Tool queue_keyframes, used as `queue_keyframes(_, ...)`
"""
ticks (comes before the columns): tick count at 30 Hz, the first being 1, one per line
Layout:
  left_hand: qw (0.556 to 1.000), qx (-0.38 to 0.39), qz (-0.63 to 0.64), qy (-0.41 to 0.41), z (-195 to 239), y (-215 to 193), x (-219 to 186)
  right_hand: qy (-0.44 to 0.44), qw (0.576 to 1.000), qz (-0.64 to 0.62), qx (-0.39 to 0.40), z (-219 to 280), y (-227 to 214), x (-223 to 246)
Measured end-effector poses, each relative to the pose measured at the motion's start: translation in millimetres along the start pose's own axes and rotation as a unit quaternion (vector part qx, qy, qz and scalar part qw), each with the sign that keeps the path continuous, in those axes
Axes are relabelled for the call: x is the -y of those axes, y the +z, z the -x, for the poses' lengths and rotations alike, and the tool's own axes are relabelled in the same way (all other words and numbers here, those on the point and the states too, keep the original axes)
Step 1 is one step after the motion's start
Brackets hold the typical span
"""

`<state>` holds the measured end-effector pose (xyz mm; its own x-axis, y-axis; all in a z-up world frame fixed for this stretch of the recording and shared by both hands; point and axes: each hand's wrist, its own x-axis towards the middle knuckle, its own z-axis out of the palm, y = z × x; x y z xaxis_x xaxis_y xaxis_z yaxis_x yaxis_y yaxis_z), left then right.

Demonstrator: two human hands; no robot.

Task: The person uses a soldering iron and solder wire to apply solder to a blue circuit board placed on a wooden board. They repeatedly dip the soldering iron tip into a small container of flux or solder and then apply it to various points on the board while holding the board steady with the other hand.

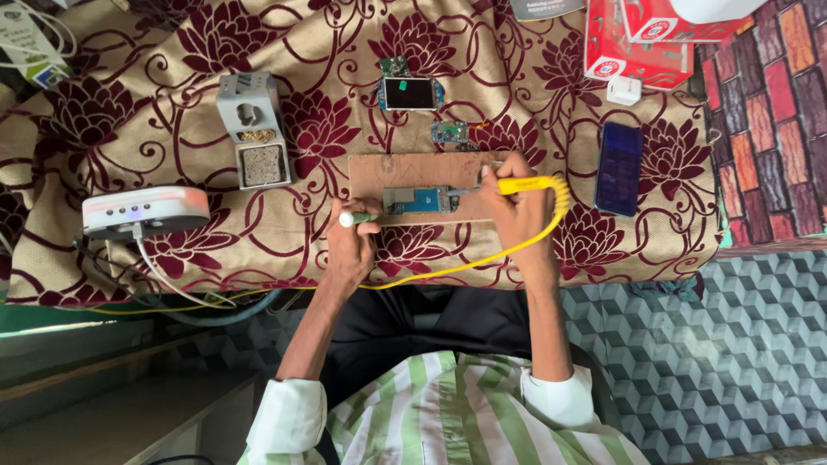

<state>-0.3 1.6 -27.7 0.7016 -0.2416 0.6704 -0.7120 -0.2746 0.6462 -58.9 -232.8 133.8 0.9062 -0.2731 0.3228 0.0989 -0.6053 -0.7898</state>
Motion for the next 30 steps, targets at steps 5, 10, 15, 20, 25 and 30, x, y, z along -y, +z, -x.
queue_keyframes(5, 0.998, 0.045, -0.025, -0.020, -1, 2, 0, -0.029, 0.998, -0.034, 0.047, 4, 2, 5)
queue_keyframes(10, 0.998, 0.018, -0.006, -0.054, 2, 5, 4, -0.117, 0.991, 0.067, 0.025, 2, 5, 16)
queue_keyframes(15, 0.997, 0.045, -0.016, -0.059, -4, 2, 0, -0.138, 0.985, 0.099, 0.019, 3, 6, 23)
queue_keyframes(20, 0.999, 0.030, -0.031, -0.027, -13, -7, -16, -0.083, 0.995, 0.025, 0.054, -1, 2, 19)
queue_keyframes(25, 0.999, 0.006, -0.025, -0.029, -19, -9, -18, -0.055, 0.997, -0.002, 0.047, 2, 1, 15)
queue_keyframes(30, 0.996, 0.051, -0.071, -0.030, -14, -6, -11, -0.094, 0.994, 0.043, 0.043, 7, 4, 8)
